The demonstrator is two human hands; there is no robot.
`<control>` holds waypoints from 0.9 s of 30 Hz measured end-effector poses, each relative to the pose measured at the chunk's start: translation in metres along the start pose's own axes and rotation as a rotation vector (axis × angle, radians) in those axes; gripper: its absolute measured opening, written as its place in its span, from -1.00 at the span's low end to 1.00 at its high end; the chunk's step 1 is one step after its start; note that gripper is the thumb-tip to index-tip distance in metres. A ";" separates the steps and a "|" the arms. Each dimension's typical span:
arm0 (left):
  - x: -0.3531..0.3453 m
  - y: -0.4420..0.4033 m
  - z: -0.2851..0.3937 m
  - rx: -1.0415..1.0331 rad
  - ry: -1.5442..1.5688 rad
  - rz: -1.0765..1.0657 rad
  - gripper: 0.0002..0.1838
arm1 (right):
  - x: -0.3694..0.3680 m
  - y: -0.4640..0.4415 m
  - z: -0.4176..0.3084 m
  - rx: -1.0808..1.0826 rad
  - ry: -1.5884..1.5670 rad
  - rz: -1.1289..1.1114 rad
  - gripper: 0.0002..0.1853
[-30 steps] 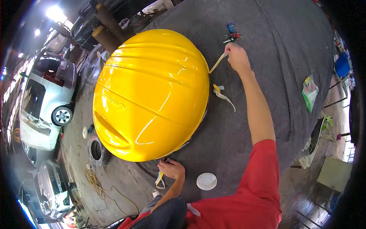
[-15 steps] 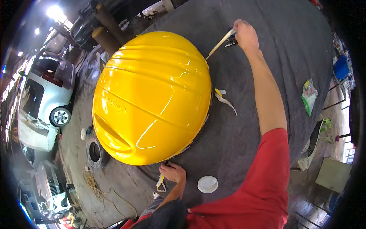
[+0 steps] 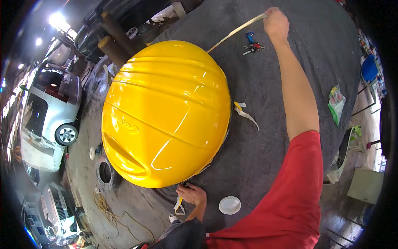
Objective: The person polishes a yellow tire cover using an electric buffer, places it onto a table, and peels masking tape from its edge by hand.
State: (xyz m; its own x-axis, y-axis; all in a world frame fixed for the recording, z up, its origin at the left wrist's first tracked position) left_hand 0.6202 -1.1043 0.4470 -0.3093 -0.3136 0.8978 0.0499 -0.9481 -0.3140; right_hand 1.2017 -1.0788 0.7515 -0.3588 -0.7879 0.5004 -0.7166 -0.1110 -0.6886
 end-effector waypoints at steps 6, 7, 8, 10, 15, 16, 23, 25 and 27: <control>-0.004 0.000 -0.003 0.002 -0.022 -0.004 -0.64 | -0.013 0.020 0.053 -0.483 -0.245 0.009 -0.76; -0.005 -0.001 -0.003 -0.005 -0.022 -0.006 -0.64 | -0.012 0.020 0.059 -0.488 -0.241 0.013 -0.76; -0.005 0.000 -0.004 -0.008 -0.025 -0.008 -0.65 | -0.014 0.021 0.067 -0.574 -0.423 -0.020 -0.78; -0.007 0.002 -0.003 -0.009 -0.023 -0.008 -0.65 | -0.011 0.016 0.072 -0.653 -0.608 -0.052 -0.79; -0.001 0.001 0.003 0.010 -0.049 0.058 -0.68 | 0.013 0.004 0.068 -0.119 -0.242 0.113 -0.76; -0.002 0.002 0.001 -0.007 -0.051 0.071 -0.68 | 0.004 0.016 0.063 -0.089 -0.073 0.045 -0.76; -0.006 0.002 -0.002 -0.071 -0.042 0.057 -0.68 | -0.118 0.169 0.033 -0.196 -0.266 -0.791 -0.82; -0.006 0.002 -0.001 -0.018 -0.050 0.031 -0.67 | -0.134 0.189 0.028 -0.318 -0.376 -0.832 -0.81; -0.011 0.003 -0.006 0.037 -0.052 -0.001 -0.64 | -0.149 0.198 0.023 -0.437 -0.487 -0.891 -0.79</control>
State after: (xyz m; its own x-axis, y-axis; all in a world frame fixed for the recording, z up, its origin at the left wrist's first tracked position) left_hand 0.6178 -1.1032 0.4342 -0.2596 -0.3145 0.9131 0.0855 -0.9493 -0.3027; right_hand 1.1272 -0.9973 0.5279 0.5957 -0.6971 0.3991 -0.7855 -0.6093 0.1082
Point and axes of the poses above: each hand's wrist, its own y-axis away from the middle knuckle, its own x-axis out of the back of the hand, z = x × y, the point moved 3 cm from there along -y, towards the middle knuckle, and after that the axes turned 5 degrees about -y, right-handed, at the moved point
